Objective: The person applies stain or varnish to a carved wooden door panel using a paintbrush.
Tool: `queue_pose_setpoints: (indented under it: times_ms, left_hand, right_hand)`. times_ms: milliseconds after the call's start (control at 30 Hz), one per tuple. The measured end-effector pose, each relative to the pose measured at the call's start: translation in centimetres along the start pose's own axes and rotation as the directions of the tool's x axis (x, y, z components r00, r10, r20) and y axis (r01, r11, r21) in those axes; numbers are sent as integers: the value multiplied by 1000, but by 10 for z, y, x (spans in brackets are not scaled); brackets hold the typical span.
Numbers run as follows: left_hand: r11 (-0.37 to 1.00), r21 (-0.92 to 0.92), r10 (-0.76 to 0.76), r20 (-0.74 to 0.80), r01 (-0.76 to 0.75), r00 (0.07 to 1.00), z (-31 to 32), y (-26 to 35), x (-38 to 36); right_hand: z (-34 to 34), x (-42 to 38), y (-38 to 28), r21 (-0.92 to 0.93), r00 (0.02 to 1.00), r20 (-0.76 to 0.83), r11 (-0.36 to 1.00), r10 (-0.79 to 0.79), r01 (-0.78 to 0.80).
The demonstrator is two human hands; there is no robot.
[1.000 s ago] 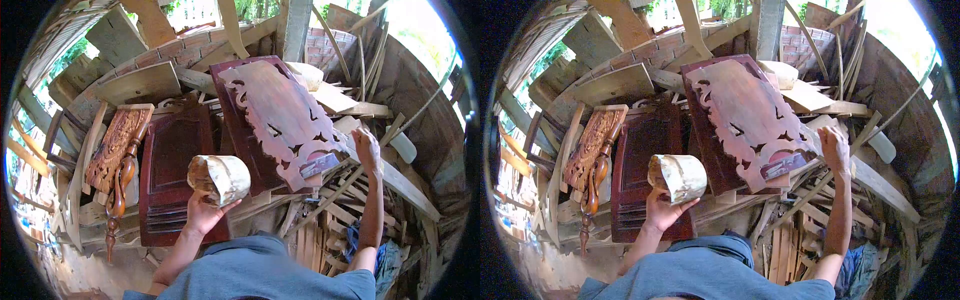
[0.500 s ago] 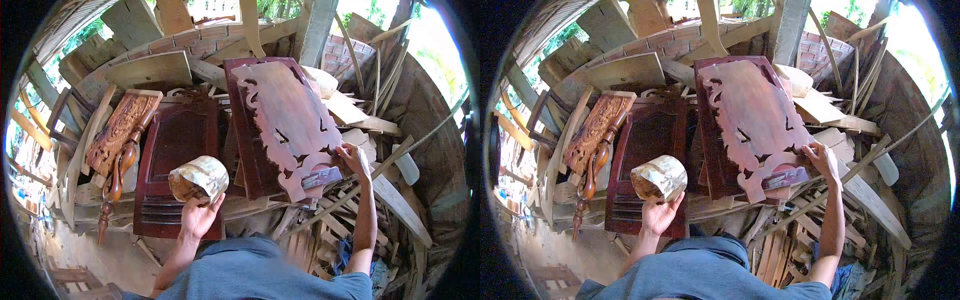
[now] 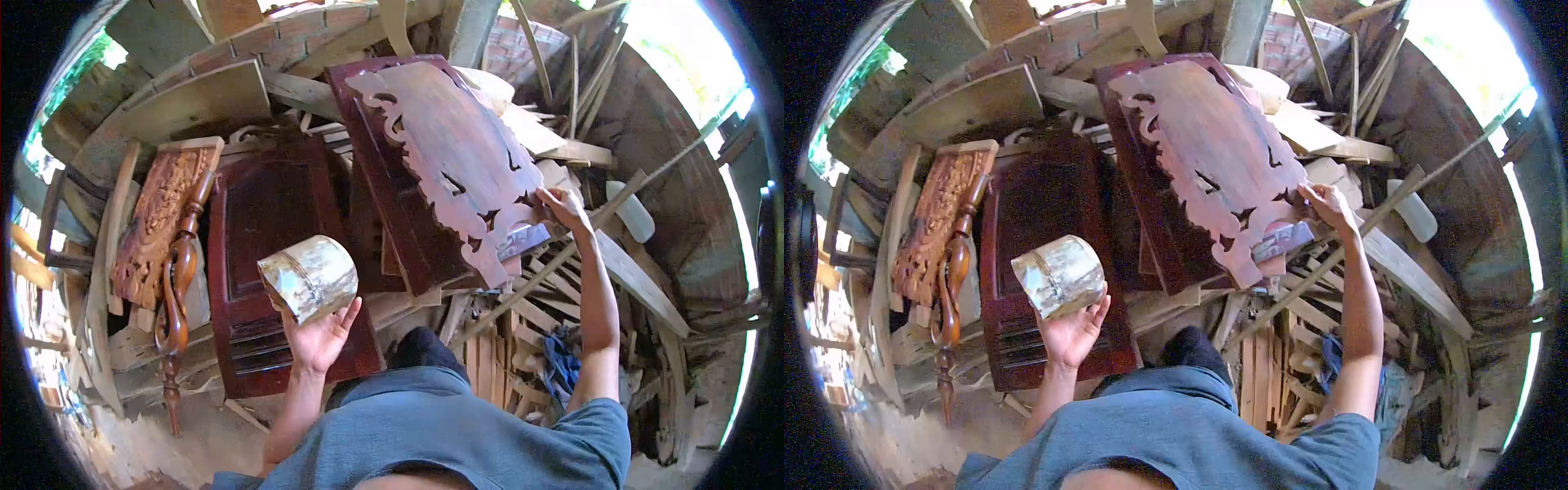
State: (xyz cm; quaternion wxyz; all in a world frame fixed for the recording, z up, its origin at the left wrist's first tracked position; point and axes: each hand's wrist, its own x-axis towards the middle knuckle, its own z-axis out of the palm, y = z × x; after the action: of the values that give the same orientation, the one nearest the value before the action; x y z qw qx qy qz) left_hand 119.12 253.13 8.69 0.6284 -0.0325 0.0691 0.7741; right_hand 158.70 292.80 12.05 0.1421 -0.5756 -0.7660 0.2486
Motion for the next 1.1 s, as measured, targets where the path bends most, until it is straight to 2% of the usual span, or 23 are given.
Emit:
queue_pose_setpoints:
  times_ms: [100, 167, 200, 233, 300, 333, 367, 567, 633, 767, 800, 833, 900, 933, 967, 1033, 1100]
  left_hand:
    - [998, 36, -57, -62, 59, 996, -8, 5, 8]
    - [997, 62, -41, -78, 46, 996, -3, 6, 9]
    - [997, 68, -24, -88, 30, 996, -1, 6, 10]
    - [997, 74, -5, -94, 12, 996, 0, 4, 12]
    - [998, 64, 36, -119, -28, 992, -5, -1, 18]
    - [996, 79, 60, -146, -49, 987, -6, -6, 21]
    - [993, 99, 85, -174, -68, 981, -5, -10, 25]
    - [983, 146, 143, -197, -115, 970, 20, -58, 78]
    - [970, 185, 188, -151, -159, 970, 35, -73, 101]
    - [958, 208, 218, -89, -196, 972, 46, -87, 138]
    - [954, 220, 230, -92, -206, 969, 48, -89, 147]
    - [952, 228, 229, -88, -204, 969, 50, -92, 153]
    - [918, 338, 235, -42, -208, 971, 56, -94, 164]
    - [901, 375, 251, -36, -220, 967, 61, -95, 168]
    - [898, 387, 239, -33, -208, 970, 64, -96, 173]
    - [868, 452, 240, -22, -205, 970, 67, -92, 184]
    - [899, 419, 123, 42, -129, 992, 63, -82, 193]
  right_hand:
    - [-8, -9, -13, -40, 995, 53, 996, 81, -79]
    - [-5, -11, -18, 130, 998, 67, 991, 6, -14]
    - [-11, -15, -30, 163, 990, 134, 984, 52, -74]
    - [-14, -22, -43, 188, 991, 132, 981, 29, -54]
    - [-17, -21, -51, 353, 958, 275, 918, 82, -180]
    - [-18, -15, -46, 295, 968, 246, 949, 41, -115]
    - [-7, 6, -14, 348, 972, 234, 935, -9, -75]
    - [-11, 9, -36, 322, 953, 304, 943, -12, -90]
    - [-4, 9, -30, 478, 955, 297, 864, 10, -158]
    - [-2, 16, -17, 393, 964, 250, 919, -89, -17]
    - [-3, 12, -24, 534, 961, 234, 845, -150, 2]
    - [0, 16, -24, 542, 962, 229, 841, -150, 2]
    - [8, 25, -19, 669, 957, 89, 728, -276, 147]
    - [7, 31, -17, 617, 928, 129, 761, -350, 201]
    - [8, 34, -15, 626, 933, 118, 755, -341, 196]
    - [13, 37, -15, 534, 948, 216, 841, -234, 86]
    - [20, 37, -18, 589, 965, 168, 805, -201, 65]
